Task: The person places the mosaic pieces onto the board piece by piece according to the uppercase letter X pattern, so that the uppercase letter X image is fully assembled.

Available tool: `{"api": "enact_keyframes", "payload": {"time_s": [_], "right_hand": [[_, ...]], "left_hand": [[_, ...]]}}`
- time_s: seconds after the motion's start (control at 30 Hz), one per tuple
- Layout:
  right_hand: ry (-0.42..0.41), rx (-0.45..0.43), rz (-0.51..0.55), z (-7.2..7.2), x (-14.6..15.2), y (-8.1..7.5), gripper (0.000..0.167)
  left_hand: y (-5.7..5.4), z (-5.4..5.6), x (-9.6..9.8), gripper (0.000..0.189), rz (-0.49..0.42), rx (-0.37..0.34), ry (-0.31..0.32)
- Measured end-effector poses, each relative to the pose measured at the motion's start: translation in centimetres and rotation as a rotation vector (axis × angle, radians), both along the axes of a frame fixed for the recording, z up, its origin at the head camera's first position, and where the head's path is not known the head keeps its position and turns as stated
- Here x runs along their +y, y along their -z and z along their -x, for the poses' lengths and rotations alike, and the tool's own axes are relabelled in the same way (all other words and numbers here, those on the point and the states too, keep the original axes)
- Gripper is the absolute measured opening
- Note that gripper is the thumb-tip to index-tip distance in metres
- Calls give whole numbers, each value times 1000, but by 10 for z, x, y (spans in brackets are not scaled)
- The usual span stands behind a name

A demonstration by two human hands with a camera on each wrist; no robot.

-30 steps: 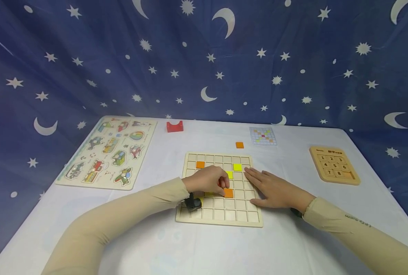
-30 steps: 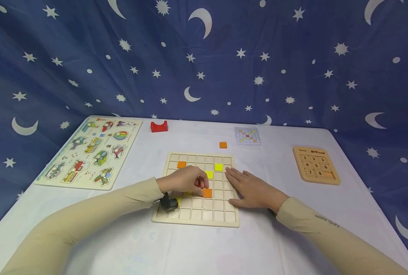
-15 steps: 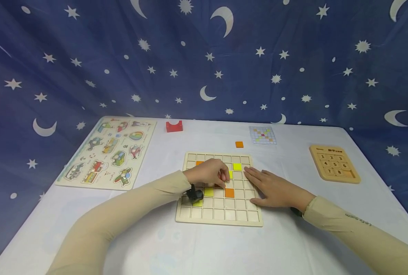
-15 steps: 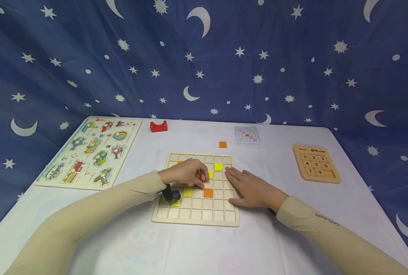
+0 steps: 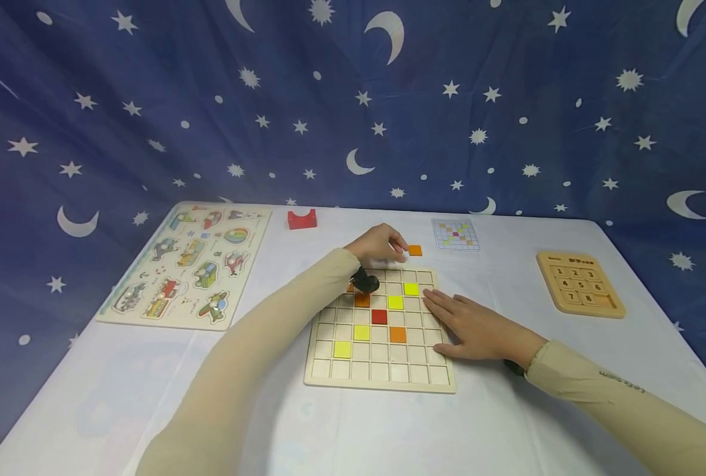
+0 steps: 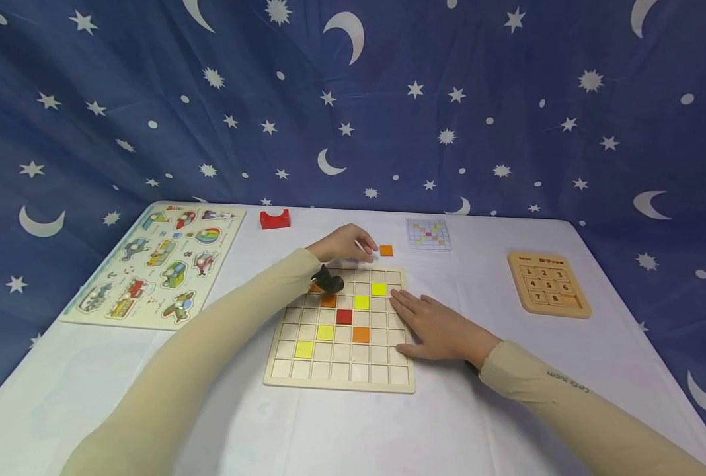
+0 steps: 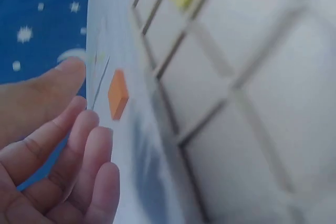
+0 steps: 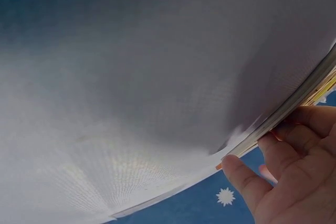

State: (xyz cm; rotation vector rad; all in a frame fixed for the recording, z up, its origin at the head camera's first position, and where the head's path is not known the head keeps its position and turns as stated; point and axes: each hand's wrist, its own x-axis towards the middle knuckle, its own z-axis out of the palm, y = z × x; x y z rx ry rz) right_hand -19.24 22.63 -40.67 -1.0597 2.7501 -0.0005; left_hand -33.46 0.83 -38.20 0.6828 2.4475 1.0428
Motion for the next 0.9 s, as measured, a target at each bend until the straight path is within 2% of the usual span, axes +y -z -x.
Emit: {"api": "enact_keyframes", "payload": {"time_s": [0.13, 0.33, 0.53, 0.73, 0.9], "right_hand": [[-1, 3, 2, 0, 0, 0, 82], [-6, -7, 10, -1, -1, 0, 82], [1, -6, 1, -1, -1, 0, 82], [8, -16, -1, 0, 0, 0, 83], [10, -12, 4, 0, 1, 1, 83]], "left_hand": [[1, 13, 10, 29, -40, -70, -94], [7, 20, 21, 32, -69, -167, -218], [13, 24, 30, 31, 10, -123, -261], [12, 19, 35, 31, 15, -101, -276], [12, 17, 40, 26, 46, -30, -279]]}}
